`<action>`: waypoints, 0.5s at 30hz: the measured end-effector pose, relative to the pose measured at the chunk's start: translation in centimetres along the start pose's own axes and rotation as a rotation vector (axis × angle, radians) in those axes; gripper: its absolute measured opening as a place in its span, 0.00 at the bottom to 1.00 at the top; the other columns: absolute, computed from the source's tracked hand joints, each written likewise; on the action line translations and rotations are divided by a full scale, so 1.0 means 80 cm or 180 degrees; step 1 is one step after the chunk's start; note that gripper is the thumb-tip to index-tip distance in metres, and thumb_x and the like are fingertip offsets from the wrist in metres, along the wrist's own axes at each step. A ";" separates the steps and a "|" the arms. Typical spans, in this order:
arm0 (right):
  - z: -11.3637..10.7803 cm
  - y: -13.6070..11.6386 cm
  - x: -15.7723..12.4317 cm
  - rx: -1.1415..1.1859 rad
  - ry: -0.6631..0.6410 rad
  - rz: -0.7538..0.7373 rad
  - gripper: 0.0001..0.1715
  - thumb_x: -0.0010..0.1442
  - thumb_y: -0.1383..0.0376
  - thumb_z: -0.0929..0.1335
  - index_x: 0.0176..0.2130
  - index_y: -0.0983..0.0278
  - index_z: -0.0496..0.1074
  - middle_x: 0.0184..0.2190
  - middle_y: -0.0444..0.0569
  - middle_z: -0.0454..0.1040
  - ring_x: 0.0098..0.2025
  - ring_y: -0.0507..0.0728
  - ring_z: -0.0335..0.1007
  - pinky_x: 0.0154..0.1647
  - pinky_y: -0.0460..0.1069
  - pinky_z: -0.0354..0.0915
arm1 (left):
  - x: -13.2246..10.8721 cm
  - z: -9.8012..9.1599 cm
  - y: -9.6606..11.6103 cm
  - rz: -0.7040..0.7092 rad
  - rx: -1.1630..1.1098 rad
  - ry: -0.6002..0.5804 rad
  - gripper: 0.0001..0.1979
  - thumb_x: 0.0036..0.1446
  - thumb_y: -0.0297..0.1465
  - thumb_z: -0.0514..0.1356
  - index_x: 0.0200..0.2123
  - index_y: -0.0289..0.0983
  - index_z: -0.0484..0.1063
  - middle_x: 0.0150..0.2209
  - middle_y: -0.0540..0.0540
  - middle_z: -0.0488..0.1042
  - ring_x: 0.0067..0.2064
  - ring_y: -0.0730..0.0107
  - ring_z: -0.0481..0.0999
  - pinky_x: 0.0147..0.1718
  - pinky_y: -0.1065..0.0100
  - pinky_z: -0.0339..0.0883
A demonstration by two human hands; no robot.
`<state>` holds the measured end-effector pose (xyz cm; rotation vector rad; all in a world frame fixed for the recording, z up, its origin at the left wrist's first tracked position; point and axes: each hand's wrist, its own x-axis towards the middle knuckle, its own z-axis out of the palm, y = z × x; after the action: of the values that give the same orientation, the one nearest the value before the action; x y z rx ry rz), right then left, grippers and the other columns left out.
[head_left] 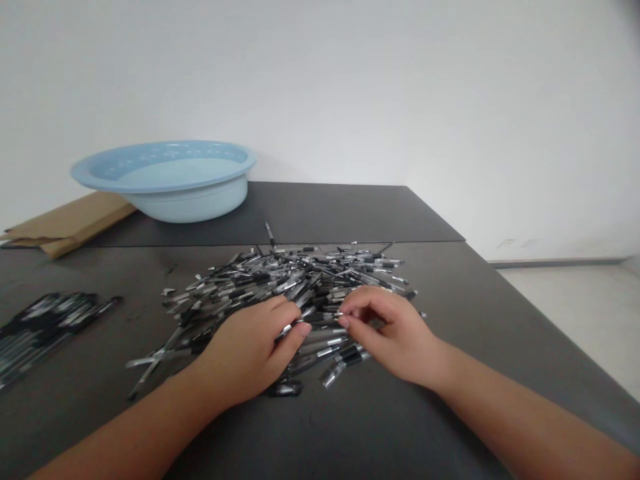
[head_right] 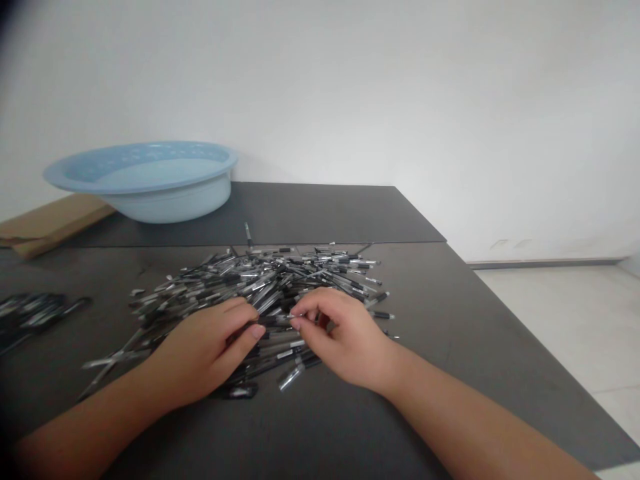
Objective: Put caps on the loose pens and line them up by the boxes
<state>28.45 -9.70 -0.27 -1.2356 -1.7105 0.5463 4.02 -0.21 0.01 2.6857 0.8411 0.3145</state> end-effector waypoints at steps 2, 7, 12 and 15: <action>0.000 0.001 0.001 -0.0102 -0.0103 -0.0031 0.04 0.68 0.67 0.72 0.44 0.59 0.77 0.35 0.45 0.77 0.34 0.53 0.72 0.35 0.48 0.68 | -0.001 0.000 -0.001 0.0025 0.0050 -0.0002 0.16 0.74 0.40 0.50 0.36 0.40 0.70 0.35 0.47 0.72 0.37 0.62 0.72 0.36 0.63 0.58; 0.003 -0.001 -0.001 -0.0472 -0.0269 -0.0247 0.01 0.71 0.66 0.70 0.43 0.60 0.75 0.39 0.46 0.81 0.41 0.54 0.76 0.45 0.50 0.69 | -0.005 0.003 0.003 0.0309 0.0437 0.0077 0.15 0.74 0.37 0.52 0.35 0.41 0.72 0.34 0.48 0.72 0.36 0.59 0.74 0.34 0.62 0.58; -0.004 -0.004 -0.002 -0.1118 -0.0670 -0.0315 0.10 0.75 0.61 0.66 0.40 0.61 0.73 0.34 0.47 0.78 0.38 0.58 0.75 0.41 0.52 0.68 | -0.007 0.005 0.009 0.0513 0.0762 0.0105 0.15 0.74 0.37 0.52 0.34 0.42 0.70 0.32 0.48 0.73 0.32 0.59 0.74 0.30 0.61 0.55; -0.010 -0.005 -0.002 -0.1141 -0.0681 -0.0286 0.10 0.73 0.59 0.69 0.50 0.62 0.71 0.39 0.49 0.79 0.38 0.58 0.76 0.39 0.52 0.69 | -0.006 0.003 0.009 0.0483 0.0783 0.0042 0.14 0.74 0.37 0.52 0.35 0.42 0.70 0.33 0.48 0.74 0.34 0.58 0.76 0.30 0.62 0.57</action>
<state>28.95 -10.10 0.33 -1.3778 -2.1009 0.3352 4.06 -1.09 -0.05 2.9878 0.7224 0.2793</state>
